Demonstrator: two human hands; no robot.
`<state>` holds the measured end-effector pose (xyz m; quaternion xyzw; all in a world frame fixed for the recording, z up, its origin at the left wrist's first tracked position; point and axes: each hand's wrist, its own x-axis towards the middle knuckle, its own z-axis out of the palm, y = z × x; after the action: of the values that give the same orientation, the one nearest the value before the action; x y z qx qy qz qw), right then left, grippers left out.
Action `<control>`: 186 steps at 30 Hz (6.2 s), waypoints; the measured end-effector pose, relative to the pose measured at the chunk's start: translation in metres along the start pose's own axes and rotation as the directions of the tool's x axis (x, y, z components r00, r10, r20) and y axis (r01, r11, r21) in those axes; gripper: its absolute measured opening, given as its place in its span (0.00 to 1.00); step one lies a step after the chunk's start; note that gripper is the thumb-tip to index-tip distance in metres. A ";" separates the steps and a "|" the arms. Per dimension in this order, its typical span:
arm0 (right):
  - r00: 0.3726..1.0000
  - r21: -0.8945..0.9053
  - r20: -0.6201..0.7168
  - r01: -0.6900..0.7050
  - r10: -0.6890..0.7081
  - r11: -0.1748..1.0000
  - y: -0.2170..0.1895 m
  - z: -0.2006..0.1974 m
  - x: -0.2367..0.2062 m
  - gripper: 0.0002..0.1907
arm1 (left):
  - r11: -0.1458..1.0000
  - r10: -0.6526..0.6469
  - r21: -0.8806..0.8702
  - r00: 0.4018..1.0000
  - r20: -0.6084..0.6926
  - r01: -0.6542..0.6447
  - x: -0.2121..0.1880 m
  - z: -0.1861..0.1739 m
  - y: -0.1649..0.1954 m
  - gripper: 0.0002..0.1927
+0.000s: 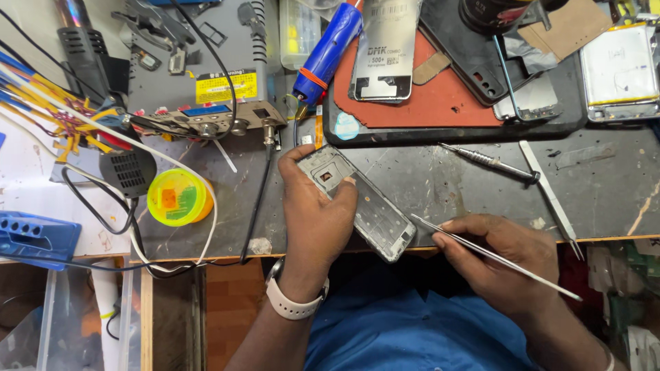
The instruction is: The person uses a hot air gun to heat the back of a disassembled mobile phone, then retrieves tweezers from a drawer and uses them to scrape adhesive residue from the phone's interior frame. The person also applies a liquid from a small bottle to the frame and continues scraping.
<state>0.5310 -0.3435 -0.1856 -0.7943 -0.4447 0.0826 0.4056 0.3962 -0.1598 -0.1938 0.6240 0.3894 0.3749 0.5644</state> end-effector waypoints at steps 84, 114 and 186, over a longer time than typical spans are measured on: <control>0.992 0.096 0.052 0.111 -0.116 0.989 0.013 -0.010 -0.011 0.06 | 0.996 -0.041 0.080 0.999 -0.002 0.041 -0.022 0.009 0.008 0.30; 0.934 -0.236 0.114 0.356 -0.338 0.904 -0.011 -0.025 -0.001 0.11 | 0.966 0.181 -0.182 0.983 -0.029 -0.183 -0.064 -0.018 -0.001 0.31; 0.966 0.055 -0.086 0.250 -0.244 0.967 -0.028 0.039 -0.056 0.08 | 0.996 0.035 0.085 0.999 0.007 -0.036 -0.046 -0.030 -0.021 0.28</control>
<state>0.4611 -0.3569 -0.2043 -0.7215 -0.5209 0.0146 0.4558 0.3484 -0.1877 -0.2134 0.6552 0.3921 0.3661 0.5318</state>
